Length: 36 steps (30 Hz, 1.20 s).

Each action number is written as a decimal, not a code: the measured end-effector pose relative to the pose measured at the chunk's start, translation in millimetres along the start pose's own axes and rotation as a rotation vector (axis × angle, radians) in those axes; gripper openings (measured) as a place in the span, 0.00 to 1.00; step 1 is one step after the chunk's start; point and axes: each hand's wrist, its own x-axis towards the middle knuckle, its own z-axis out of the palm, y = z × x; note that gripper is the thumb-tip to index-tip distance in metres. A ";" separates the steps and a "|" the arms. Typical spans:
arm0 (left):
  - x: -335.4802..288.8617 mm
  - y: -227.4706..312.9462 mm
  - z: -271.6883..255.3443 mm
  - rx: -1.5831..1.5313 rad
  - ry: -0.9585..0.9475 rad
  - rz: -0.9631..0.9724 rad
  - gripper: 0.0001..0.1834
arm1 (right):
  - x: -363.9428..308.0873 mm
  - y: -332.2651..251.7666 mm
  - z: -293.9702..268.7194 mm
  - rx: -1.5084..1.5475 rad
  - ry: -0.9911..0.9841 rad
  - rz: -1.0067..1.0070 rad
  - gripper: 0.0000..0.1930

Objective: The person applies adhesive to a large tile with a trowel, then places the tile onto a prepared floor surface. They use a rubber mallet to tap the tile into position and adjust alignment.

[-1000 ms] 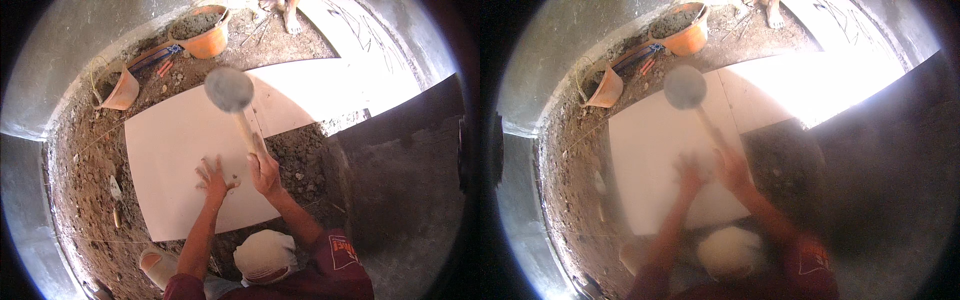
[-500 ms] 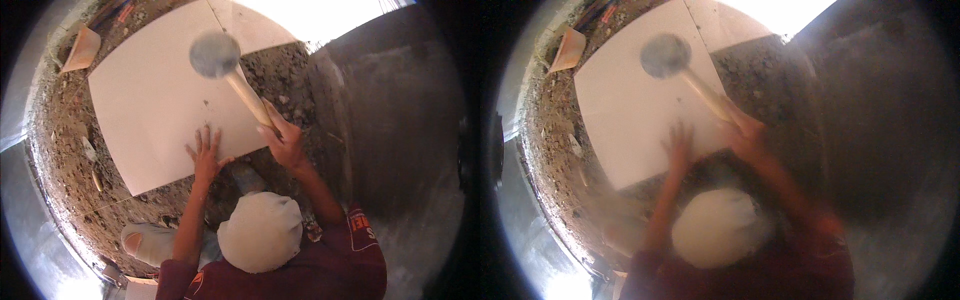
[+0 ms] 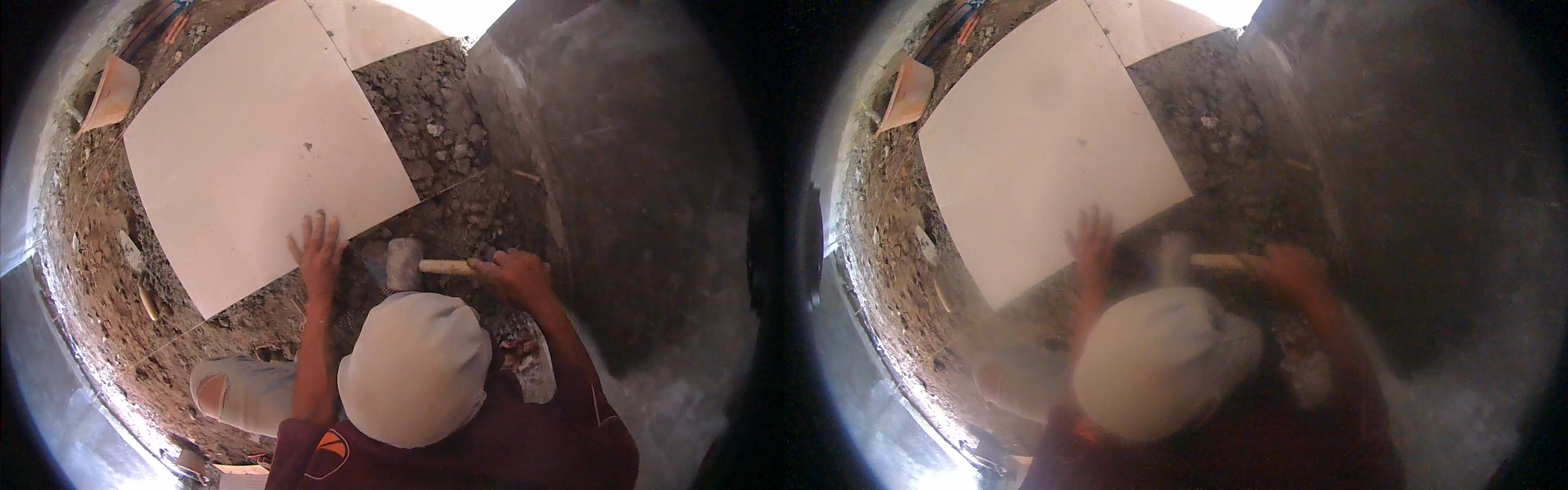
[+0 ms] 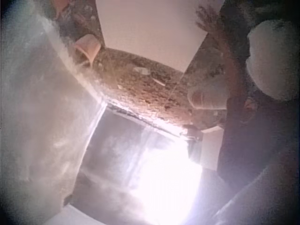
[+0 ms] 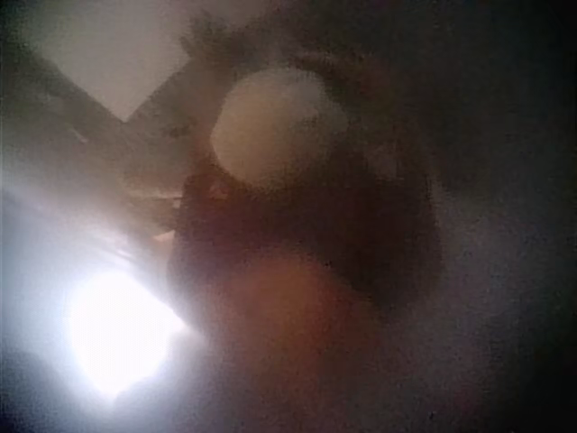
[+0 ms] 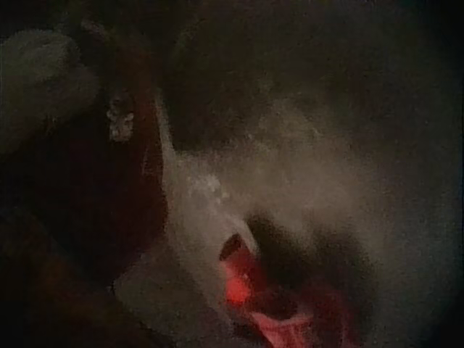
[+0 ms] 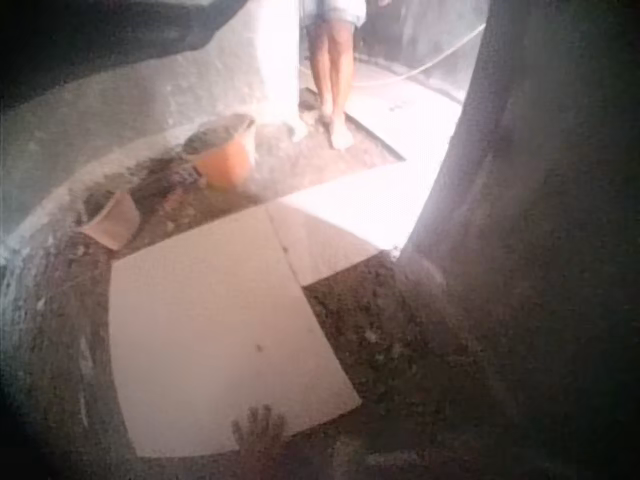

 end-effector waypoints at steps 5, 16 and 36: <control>2.1 2.7 -1.3 0.047 -0.030 -0.023 0.35 | 17.0 -10.5 -8.9 0.005 -0.015 -0.031 0.22; 1.3 -1.9 -0.6 0.116 -0.104 -0.015 0.34 | 12.2 -0.2 -6.1 0.075 -0.197 -0.110 0.28; -3.3 -2.2 5.2 0.226 0.058 0.082 0.30 | 305.5 -96.3 -79.0 0.820 0.302 -0.010 0.29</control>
